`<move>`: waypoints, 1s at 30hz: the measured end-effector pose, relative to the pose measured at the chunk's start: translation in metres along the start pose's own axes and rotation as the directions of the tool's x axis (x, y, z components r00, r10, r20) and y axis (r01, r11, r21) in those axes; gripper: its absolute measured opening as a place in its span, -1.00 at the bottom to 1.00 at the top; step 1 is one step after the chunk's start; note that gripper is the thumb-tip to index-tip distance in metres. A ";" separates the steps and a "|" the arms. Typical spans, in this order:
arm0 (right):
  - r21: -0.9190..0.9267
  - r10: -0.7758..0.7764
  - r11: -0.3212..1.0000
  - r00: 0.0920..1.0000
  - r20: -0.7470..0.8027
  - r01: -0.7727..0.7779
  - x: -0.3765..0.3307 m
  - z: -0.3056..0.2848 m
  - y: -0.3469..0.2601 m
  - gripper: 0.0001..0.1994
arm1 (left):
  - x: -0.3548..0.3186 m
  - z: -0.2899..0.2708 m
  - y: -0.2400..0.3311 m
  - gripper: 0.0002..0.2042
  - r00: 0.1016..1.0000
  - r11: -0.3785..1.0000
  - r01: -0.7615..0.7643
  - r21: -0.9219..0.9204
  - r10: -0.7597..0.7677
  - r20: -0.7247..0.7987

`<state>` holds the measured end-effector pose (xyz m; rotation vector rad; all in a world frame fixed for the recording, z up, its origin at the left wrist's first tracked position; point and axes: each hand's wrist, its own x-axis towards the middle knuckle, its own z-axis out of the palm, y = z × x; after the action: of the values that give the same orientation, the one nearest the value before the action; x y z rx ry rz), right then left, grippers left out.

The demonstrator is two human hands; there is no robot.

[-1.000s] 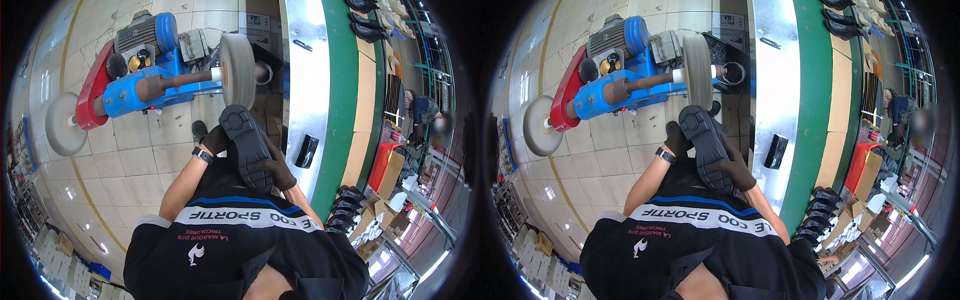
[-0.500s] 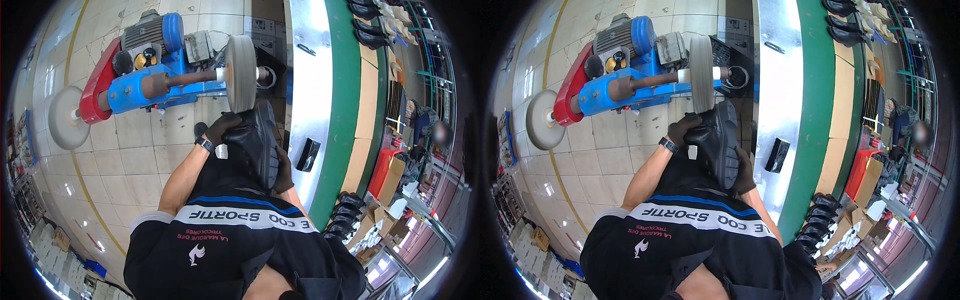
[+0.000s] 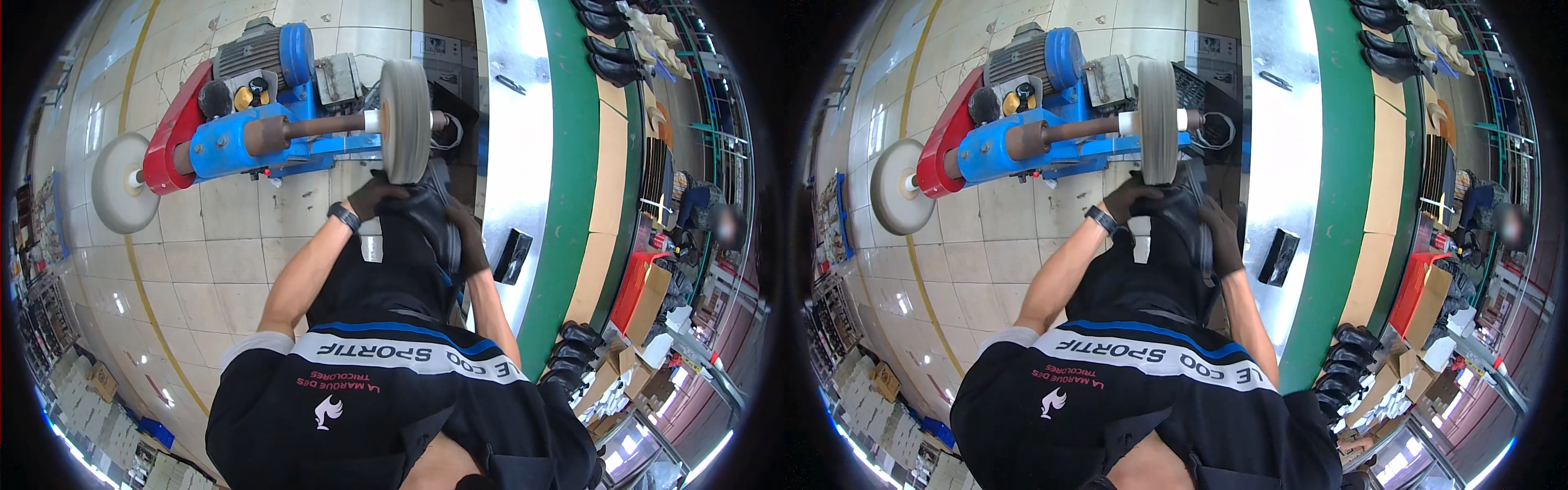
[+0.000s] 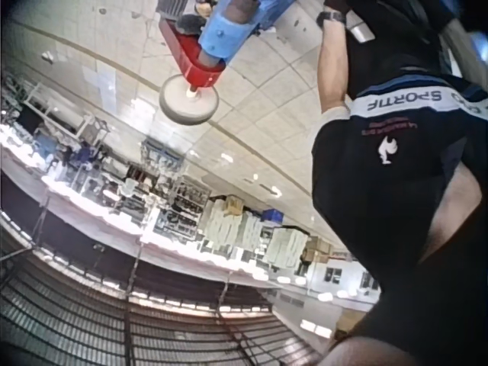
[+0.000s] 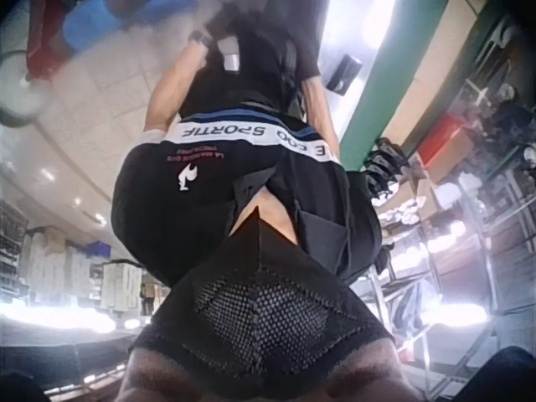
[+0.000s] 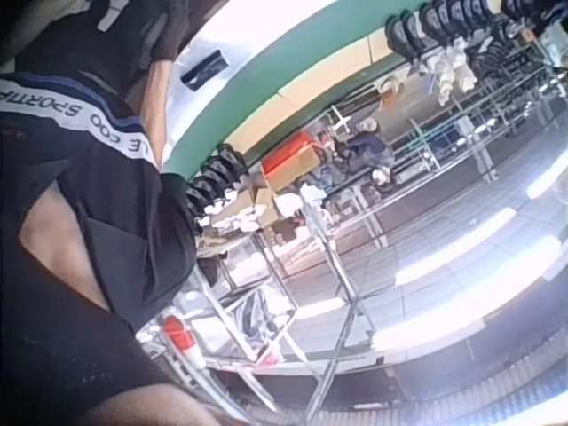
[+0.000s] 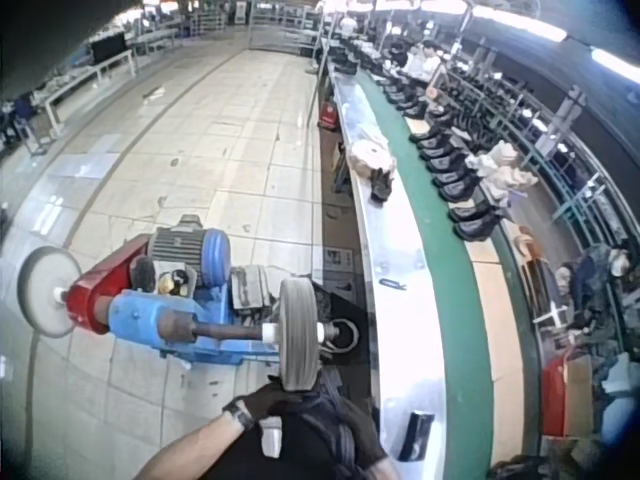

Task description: Polishing and finishing leather boots using a rotating buffing machine.

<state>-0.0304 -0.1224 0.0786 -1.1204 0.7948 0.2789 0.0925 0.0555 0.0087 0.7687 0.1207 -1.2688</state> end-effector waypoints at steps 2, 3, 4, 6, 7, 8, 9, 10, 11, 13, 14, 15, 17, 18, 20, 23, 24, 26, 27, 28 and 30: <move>-0.035 -0.010 0.999 1.000 0.009 0.011 -0.007 0.017 -0.010 -0.42 | -0.002 -0.021 0.004 -0.57 0.997 1.000 0.015 0.010 -0.016 0.081; -0.039 -0.008 0.999 1.000 0.022 0.008 -0.010 0.018 -0.005 -0.42 | -0.001 -0.033 -0.003 -0.57 0.997 1.000 0.006 0.008 -0.007 0.071; 0.075 -0.029 0.997 0.999 0.039 0.026 -0.018 0.020 0.001 -0.46 | -0.007 -0.035 -0.010 -0.58 0.982 0.968 -0.175 0.179 0.158 0.104; 0.231 -0.052 0.972 0.997 0.053 0.039 -0.024 0.023 0.006 -0.51 | -0.011 -0.040 -0.021 -0.64 0.942 0.897 -0.329 0.294 0.289 0.172; 0.246 -0.048 0.969 0.998 0.042 0.037 -0.020 0.025 0.007 -0.51 | -0.017 -0.035 -0.014 -0.64 0.947 0.902 -0.313 0.299 0.270 0.175; 0.282 0.061 0.957 0.997 0.055 -0.074 -0.008 0.026 0.002 -0.52 | -0.021 -0.029 -0.008 -0.68 0.946 0.900 -0.314 0.303 0.270 0.179; 0.316 0.168 0.931 0.983 0.074 -0.183 -0.003 0.027 0.001 -0.52 | -0.024 -0.023 -0.002 -0.71 0.946 0.898 -0.315 0.308 0.269 0.183; 0.355 0.176 0.916 0.982 0.065 -0.187 -0.004 0.035 -0.006 -0.53 | -0.021 -0.019 0.010 -0.75 0.941 0.890 -0.330 0.314 0.283 0.187; 0.360 0.175 0.914 0.983 0.063 -0.186 -0.004 0.038 -0.006 -0.53 | -0.023 -0.013 0.019 -0.75 0.942 0.891 -0.326 0.316 0.277 0.189; 0.401 0.122 0.903 0.987 0.106 -0.155 -0.006 0.043 -0.003 -0.56 | -0.032 -0.007 0.031 -0.74 0.993 0.967 -0.117 0.226 0.107 0.058; 0.397 0.182 0.894 0.978 0.101 -0.207 -0.007 0.049 -0.009 -0.58 | -0.039 -0.009 0.027 -0.71 0.995 0.999 -0.053 -0.012 0.052 -0.082; 0.410 0.188 0.887 0.977 0.100 -0.213 0.000 0.051 -0.001 -0.58 | -0.042 -0.012 0.025 -0.71 0.996 0.999 -0.038 -0.008 0.037 -0.087; 0.503 0.251 0.804 0.948 0.196 -0.317 0.021 0.059 0.005 -0.61 | -0.037 -0.024 0.027 -0.70 0.956 0.989 0.062 -0.133 -0.097 -0.278; 0.590 0.216 0.742 0.947 0.239 -0.318 0.027 0.065 0.002 -0.61 | -0.028 -0.046 0.021 -0.70 0.906 0.997 0.077 -0.012 -0.075 -0.418; 0.605 0.274 0.699 0.925 0.264 -0.380 0.040 0.067 -0.013 -0.61 | -0.013 -0.074 0.028 -0.73 0.923 0.790 0.015 0.613 0.225 -0.313; 0.670 0.260 0.627 0.918 0.301 -0.397 0.066 0.059 -0.005 -0.60 | 0.013 -0.088 0.045 -0.74 0.987 -0.058 0.011 0.998 0.158 -0.001; 0.673 0.287 0.623 0.917 0.276 -0.398 0.073 0.056 -0.002 -0.60 | 0.024 -0.094 0.042 -0.74 0.992 -0.082 -0.014 0.997 0.128 0.024; 0.692 0.355 0.597 0.907 0.225 -0.405 0.094 0.045 0.006 -0.58 | 0.057 -0.123 0.017 -0.71 0.989 0.319 -0.024 0.948 0.148 -0.025; 0.620 0.310 0.689 0.925 0.218 -0.377 0.102 0.056 0.008 -0.58 | 0.056 -0.181 -0.007 -0.71 0.989 0.307 -0.021 0.952 0.145 -0.025; 0.589 0.407 0.633 0.863 0.298 -0.502 0.111 0.072 0.014 -0.59 | 0.039 -0.243 -0.017 -0.70 0.972 0.316 -0.063 0.947 0.234 -0.013; 0.475 0.459 0.619 0.779 0.427 -0.625 0.144 0.097 0.049 -0.58 | 0.044 -0.283 0.003 -0.67 0.945 0.292 -0.152 0.944 0.323 0.052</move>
<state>0.0836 -0.0420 -0.0355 -0.1925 0.8857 0.6346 0.2010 0.1836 -0.2233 1.8510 -0.7015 -0.8800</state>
